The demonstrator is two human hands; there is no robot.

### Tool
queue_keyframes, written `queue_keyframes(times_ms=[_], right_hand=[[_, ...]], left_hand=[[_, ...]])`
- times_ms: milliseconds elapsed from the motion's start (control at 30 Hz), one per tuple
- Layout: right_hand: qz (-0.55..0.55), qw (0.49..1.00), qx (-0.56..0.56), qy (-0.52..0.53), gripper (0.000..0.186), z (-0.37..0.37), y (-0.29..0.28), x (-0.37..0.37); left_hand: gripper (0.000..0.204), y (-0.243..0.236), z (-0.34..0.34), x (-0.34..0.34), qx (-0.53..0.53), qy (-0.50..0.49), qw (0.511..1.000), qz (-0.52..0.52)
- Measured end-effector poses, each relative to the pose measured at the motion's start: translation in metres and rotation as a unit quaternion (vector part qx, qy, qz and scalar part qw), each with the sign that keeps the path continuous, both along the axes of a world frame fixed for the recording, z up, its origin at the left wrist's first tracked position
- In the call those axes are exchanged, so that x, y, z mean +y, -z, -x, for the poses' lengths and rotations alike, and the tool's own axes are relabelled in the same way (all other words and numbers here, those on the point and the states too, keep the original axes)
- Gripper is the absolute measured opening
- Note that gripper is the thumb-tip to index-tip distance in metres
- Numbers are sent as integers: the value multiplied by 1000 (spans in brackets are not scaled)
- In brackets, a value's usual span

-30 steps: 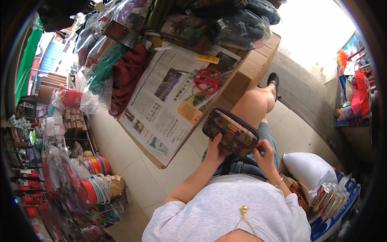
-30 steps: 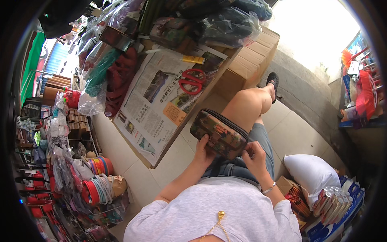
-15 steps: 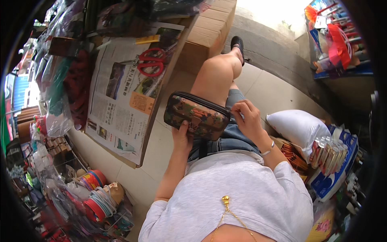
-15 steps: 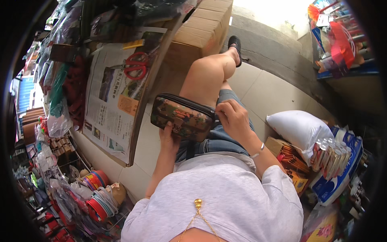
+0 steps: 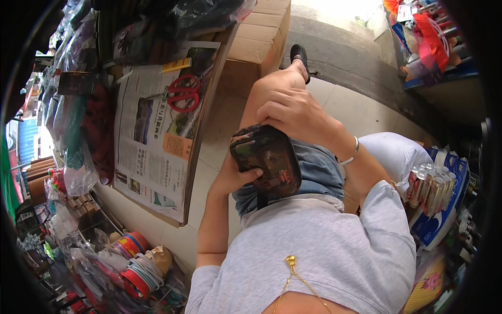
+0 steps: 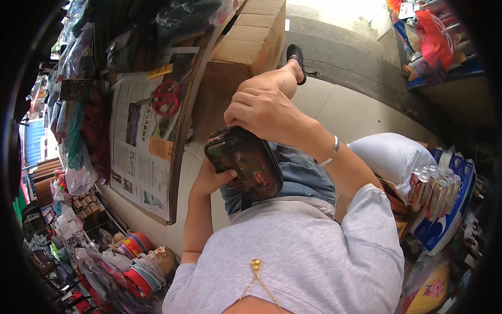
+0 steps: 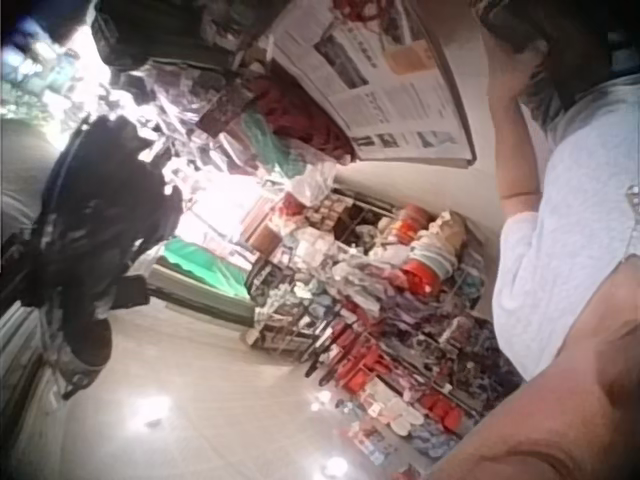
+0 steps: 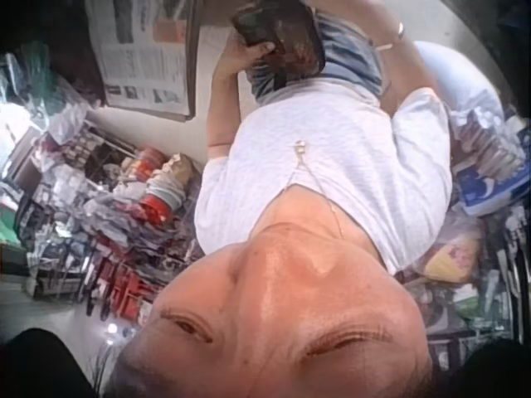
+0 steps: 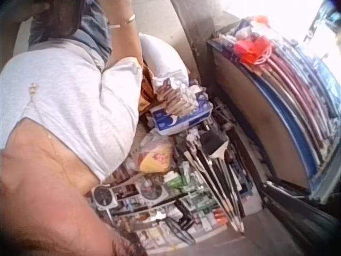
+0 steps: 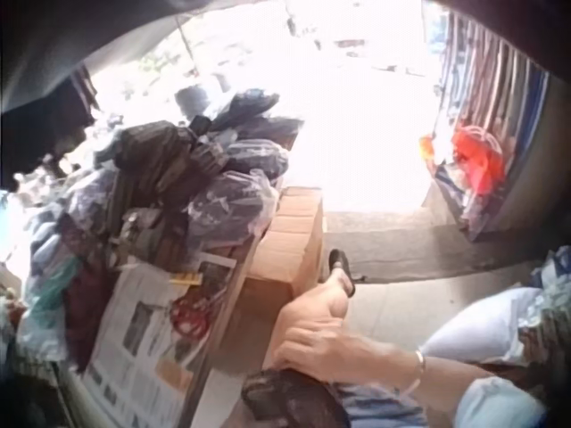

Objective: The person trims loose threads from a small pouch with scissors, singes the edges using a lighter, and places foam padding inside before closing the pouch.

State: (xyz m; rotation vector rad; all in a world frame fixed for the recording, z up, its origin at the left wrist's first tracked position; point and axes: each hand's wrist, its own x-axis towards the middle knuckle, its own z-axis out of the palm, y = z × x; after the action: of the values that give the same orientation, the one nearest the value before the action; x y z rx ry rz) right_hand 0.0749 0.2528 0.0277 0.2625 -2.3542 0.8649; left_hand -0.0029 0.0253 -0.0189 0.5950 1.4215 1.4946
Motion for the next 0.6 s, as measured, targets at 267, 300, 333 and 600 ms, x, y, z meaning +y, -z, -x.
queue_keyframes(times_ms=[267, 300, 333, 600], right_hand=[[111, 987, -98, -69, 18, -1, 1, 5], [153, 980, -112, -53, 22, -6, 4, 6], [155, 980, -112, -56, 22, -14, 2, 16], [283, 900, -320, -84, 67, -52, 35, -16]], left_hand=[[83, 8, 0, -5, -22, 8, 1000, -4], [82, 14, -2, -8, -60, -20, 998, -23], [82, 20, -3, -9, -60, -22, 998, -20], [73, 36, -13, -6, -265, -145, 950, -78]])
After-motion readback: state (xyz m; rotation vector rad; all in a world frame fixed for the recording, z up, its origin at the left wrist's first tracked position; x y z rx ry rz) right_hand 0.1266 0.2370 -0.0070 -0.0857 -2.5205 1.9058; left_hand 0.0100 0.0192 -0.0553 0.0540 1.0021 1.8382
